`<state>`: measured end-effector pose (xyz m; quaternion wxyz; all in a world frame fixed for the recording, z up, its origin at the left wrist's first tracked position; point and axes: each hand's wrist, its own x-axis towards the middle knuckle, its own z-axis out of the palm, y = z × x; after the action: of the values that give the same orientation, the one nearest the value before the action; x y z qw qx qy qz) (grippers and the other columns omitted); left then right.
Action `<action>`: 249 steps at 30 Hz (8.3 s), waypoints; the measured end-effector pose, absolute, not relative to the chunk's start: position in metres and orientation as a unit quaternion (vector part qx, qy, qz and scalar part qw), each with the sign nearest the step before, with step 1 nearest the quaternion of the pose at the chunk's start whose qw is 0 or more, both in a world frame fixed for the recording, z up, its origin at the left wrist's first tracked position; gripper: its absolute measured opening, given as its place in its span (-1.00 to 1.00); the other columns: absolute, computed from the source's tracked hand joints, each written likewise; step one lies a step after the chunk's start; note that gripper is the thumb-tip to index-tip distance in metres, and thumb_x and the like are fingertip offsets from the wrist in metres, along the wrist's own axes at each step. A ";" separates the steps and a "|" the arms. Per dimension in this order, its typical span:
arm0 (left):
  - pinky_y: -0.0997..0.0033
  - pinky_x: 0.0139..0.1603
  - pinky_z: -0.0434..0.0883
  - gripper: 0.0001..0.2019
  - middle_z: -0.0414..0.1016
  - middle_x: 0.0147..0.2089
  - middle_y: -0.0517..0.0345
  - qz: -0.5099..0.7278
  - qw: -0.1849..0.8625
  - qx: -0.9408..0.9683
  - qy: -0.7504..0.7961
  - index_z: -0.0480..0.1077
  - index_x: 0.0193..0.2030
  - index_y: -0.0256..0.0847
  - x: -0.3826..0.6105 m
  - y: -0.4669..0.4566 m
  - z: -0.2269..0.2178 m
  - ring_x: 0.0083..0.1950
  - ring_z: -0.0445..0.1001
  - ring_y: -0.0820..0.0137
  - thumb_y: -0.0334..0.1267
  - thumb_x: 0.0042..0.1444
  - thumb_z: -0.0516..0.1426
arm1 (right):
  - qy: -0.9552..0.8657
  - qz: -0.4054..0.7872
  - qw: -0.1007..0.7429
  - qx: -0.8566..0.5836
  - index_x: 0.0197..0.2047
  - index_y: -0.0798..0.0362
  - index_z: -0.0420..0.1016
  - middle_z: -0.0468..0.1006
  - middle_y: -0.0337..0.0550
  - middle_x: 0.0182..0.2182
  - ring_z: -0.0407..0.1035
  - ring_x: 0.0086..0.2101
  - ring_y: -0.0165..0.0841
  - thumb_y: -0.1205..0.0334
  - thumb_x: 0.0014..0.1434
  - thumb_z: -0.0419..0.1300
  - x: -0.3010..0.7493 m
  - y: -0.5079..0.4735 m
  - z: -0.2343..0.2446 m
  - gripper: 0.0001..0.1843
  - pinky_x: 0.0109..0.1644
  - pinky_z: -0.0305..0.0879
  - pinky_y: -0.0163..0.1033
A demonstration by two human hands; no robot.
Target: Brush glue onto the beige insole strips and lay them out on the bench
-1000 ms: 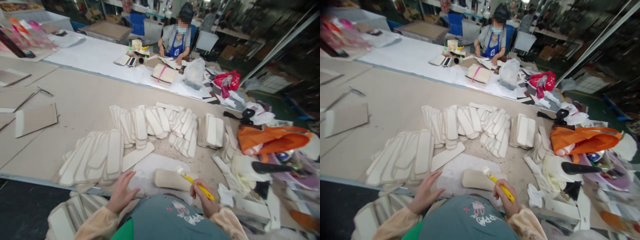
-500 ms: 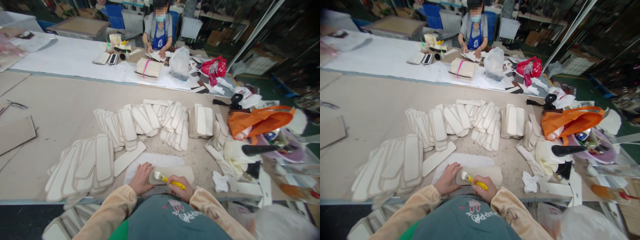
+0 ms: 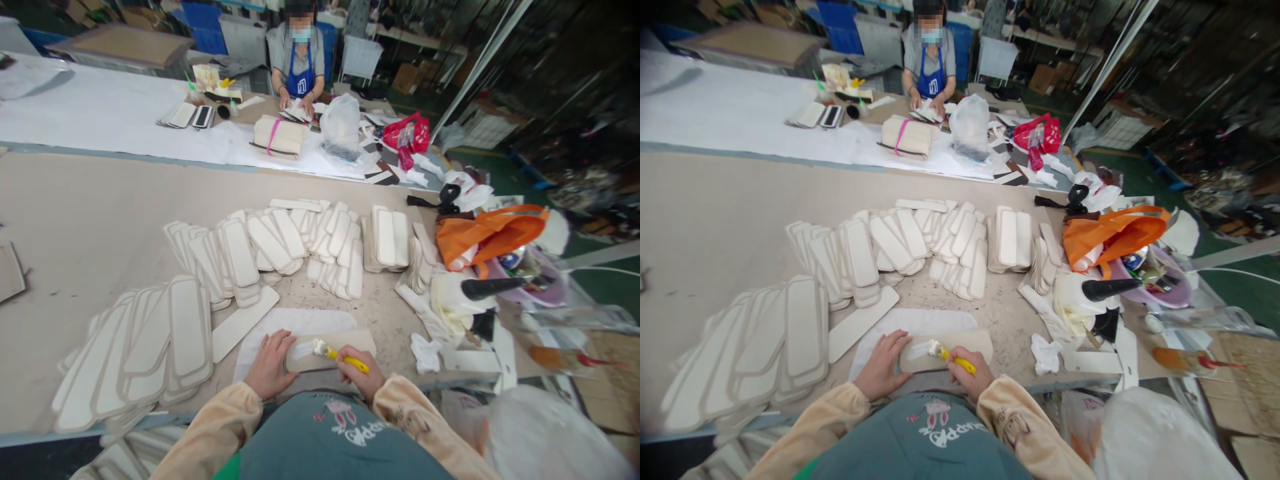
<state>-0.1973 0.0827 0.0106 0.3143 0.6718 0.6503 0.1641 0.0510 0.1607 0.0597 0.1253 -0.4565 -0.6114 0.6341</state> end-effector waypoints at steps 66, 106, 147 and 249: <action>-0.22 0.24 0.02 -0.34 0.24 0.20 -0.14 0.142 0.237 0.701 0.657 0.15 0.20 -0.15 -0.192 0.074 0.002 0.23 0.21 0.06 -0.14 -0.09 0.18 | -0.617 0.504 0.206 -0.568 -0.36 0.01 0.37 0.37 -0.32 -0.66 0.24 -0.62 -0.43 0.06 0.12 0.05 0.141 0.167 0.063 -0.79 -0.53 0.20 -0.35; -0.21 0.25 0.02 -0.33 0.24 0.19 -0.18 0.202 0.272 0.661 0.669 0.17 0.12 -0.24 -0.189 0.070 -0.003 0.23 0.19 0.05 -0.17 -0.19 0.23 | -0.511 0.731 0.132 -0.432 -0.40 0.07 0.36 0.41 -0.35 -0.69 0.20 -0.69 -0.53 0.21 0.01 0.10 0.014 0.155 0.055 -0.89 -0.58 0.19 -0.44; 0.20 -0.09 0.43 -0.18 0.47 -0.07 -0.07 0.482 0.483 0.257 0.684 -0.05 0.28 -0.31 -0.159 0.050 0.012 -0.11 0.50 0.25 -0.12 -0.12 0.17 | -0.627 0.504 0.261 -0.534 -0.34 -0.02 0.35 0.54 -0.12 -0.47 0.45 -0.45 -0.20 -0.14 0.09 0.08 0.156 0.197 0.043 -0.65 -0.34 0.36 -0.14; 0.42 -0.30 0.31 -0.70 0.47 -0.36 0.17 0.208 0.365 0.324 0.848 0.33 -0.08 -0.27 -0.169 0.075 0.026 -0.38 0.46 0.38 -0.23 0.03 0.06 | -0.728 0.320 0.226 -0.563 -0.37 -0.03 0.23 0.32 -0.36 -0.65 0.26 -0.61 -0.39 -0.06 0.11 0.03 0.111 0.200 0.024 -0.74 -0.47 0.16 -0.32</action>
<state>-0.1688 0.0755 0.0263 0.3648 0.3236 0.8478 0.2083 0.1112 0.1998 0.0240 0.2261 -0.5628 -0.7280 0.3197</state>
